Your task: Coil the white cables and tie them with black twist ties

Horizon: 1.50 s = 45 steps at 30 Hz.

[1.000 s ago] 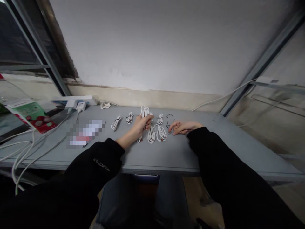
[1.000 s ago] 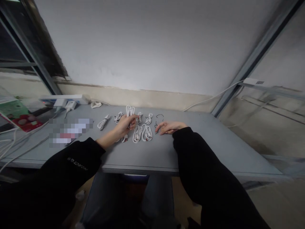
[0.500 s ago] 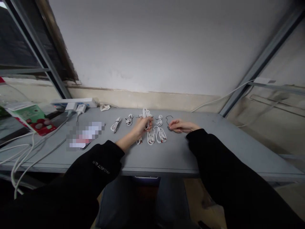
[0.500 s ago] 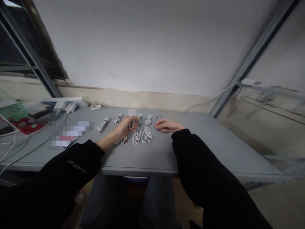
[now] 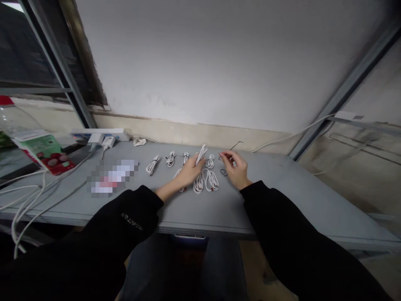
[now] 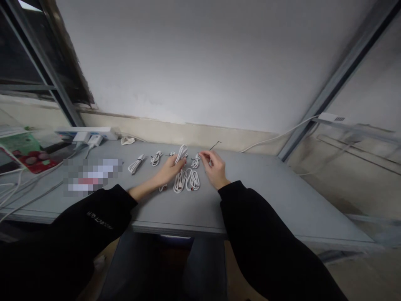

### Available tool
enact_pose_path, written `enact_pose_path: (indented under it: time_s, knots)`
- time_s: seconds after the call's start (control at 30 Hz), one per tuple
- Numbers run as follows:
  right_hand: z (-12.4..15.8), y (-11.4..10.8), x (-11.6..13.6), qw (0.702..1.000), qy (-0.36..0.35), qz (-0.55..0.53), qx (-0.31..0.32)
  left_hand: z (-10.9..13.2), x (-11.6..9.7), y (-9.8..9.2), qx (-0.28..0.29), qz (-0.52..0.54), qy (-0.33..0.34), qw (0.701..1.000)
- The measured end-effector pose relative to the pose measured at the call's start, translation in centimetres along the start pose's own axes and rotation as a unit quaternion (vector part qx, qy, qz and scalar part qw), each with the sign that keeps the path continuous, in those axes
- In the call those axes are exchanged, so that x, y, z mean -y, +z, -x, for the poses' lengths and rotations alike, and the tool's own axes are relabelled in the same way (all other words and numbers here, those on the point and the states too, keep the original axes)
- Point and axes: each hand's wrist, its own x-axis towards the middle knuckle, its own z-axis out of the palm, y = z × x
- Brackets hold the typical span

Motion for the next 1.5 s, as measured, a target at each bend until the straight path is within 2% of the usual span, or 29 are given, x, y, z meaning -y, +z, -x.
enact_pose_path:
  time_s: [0.13,0.2,0.27,0.33,0.47,0.6,0.7,0.83,0.97,1.2,1.33,1.5]
  knots:
    - [-0.2,-0.2,0.0,0.979,-0.151,0.104,-0.085,0.3,0.2,-0.1,0.040,-0.074,0.043,0.996]
    - [-0.2,-0.1,0.1,0.971,-0.187,0.129,-0.077,0.4,0.3,-0.2,0.058,-0.099,0.055,0.992]
    - [-0.1,-0.1,0.3,0.971,-0.203,0.120,-0.037,0.5,0.3,-0.2,0.066,-0.120,0.060,0.989]
    - [0.2,0.0,0.7,0.975,-0.200,0.098,-0.010,0.6,0.1,-0.3,0.065,-0.137,0.053,0.987]
    - [0.7,0.2,1.6,0.984,-0.171,0.052,-0.025,1.0,-0.7,-0.4,0.075,-0.183,0.036,0.980]
    - [0.9,0.5,2.3,0.992,-0.121,0.046,-0.010,1.3,-1.2,-0.5,0.122,-0.203,0.050,0.970]
    - [0.8,0.5,2.6,0.991,-0.120,0.054,0.002,1.4,-1.3,-0.6,0.154,-0.197,0.059,0.966]
    - [0.7,0.6,2.6,0.989,-0.135,0.059,-0.028,1.6,-1.7,-0.8,0.174,-0.224,0.073,0.956]
    - [0.7,0.7,2.3,0.993,-0.100,0.042,-0.034,1.9,-2.2,-0.8,0.192,-0.246,0.094,0.946]
    - [0.7,0.8,2.1,0.998,-0.055,-0.008,-0.011,1.8,-2.0,-0.5,0.184,-0.186,0.102,0.960]
    - [0.6,0.5,2.2,0.997,-0.073,-0.012,0.021,1.7,-1.7,-0.6,0.191,-0.114,0.087,0.971]
    - [0.4,-0.1,2.3,0.991,-0.088,-0.065,0.076,1.6,-2.2,-0.6,0.190,-0.029,0.075,0.978]
